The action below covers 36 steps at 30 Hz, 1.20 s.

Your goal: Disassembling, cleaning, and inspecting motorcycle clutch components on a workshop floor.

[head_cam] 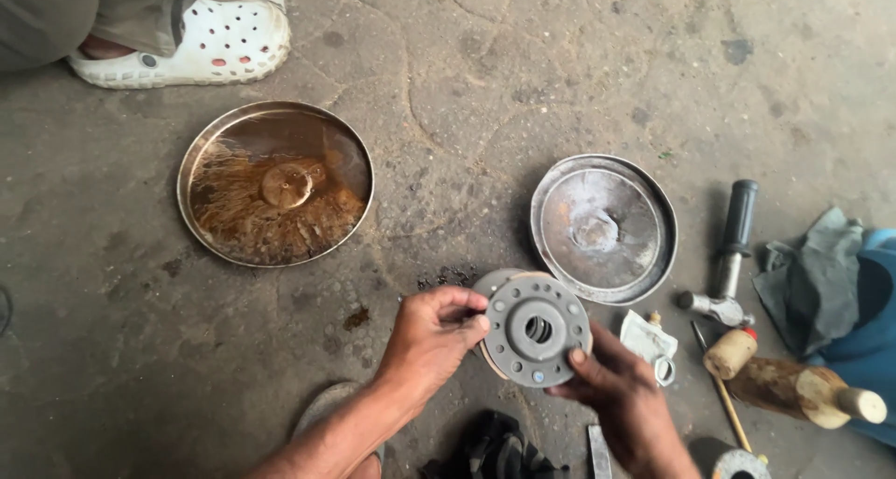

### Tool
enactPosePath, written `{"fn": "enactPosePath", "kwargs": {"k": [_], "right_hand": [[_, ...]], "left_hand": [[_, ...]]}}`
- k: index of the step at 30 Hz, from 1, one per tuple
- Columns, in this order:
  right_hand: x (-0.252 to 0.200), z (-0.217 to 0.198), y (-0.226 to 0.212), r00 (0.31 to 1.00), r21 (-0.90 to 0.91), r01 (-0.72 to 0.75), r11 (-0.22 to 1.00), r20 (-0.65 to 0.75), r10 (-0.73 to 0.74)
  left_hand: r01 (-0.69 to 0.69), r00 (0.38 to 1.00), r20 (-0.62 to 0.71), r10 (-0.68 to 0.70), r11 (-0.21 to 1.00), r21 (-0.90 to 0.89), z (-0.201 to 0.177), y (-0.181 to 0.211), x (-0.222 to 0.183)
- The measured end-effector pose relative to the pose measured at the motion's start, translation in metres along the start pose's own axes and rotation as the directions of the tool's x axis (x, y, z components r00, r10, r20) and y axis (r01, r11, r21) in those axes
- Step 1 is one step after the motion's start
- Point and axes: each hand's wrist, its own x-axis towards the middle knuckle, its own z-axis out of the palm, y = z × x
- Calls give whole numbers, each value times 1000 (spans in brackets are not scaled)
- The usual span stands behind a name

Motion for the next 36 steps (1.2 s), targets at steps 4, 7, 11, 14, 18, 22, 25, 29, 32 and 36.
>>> {"fn": "enactPosePath", "kwargs": {"k": [4,7,11,14,18,22,25,29,32,36], "right_hand": [[-4,14,36,990,210,24,977,-140,5],[6,21,47,979,297,73,952,-202,-12],[6,9,59,956,138,78,987,-290,-35],[13,0,12,915,-180,116,977,-363,-175],[51,-24,-17,938,-263,160,951,-259,-230],[78,-1,-5,960,-185,-17,983,-278,-36],[93,15,20,947,-149,41,988,-309,-86],[83,22,13,965,-49,51,998,-256,-62],[73,27,1,910,-166,-39,985,-413,-34],[67,27,-3,943,-74,41,996,-325,-63]], "left_hand": [[-186,980,95,172,968,165,-4,-7,23],[-274,958,155,242,933,234,-7,-6,43],[-307,944,230,235,880,362,-7,4,51],[-281,952,295,85,628,726,-5,80,24],[-300,924,373,-80,454,839,-13,124,10],[163,955,28,-295,602,782,-2,37,57],[208,978,-142,-153,762,613,26,-23,71],[121,877,-470,100,900,418,69,-31,30],[183,865,-495,-76,968,172,70,-32,44],[194,881,-464,-88,963,185,68,-21,40]]}}
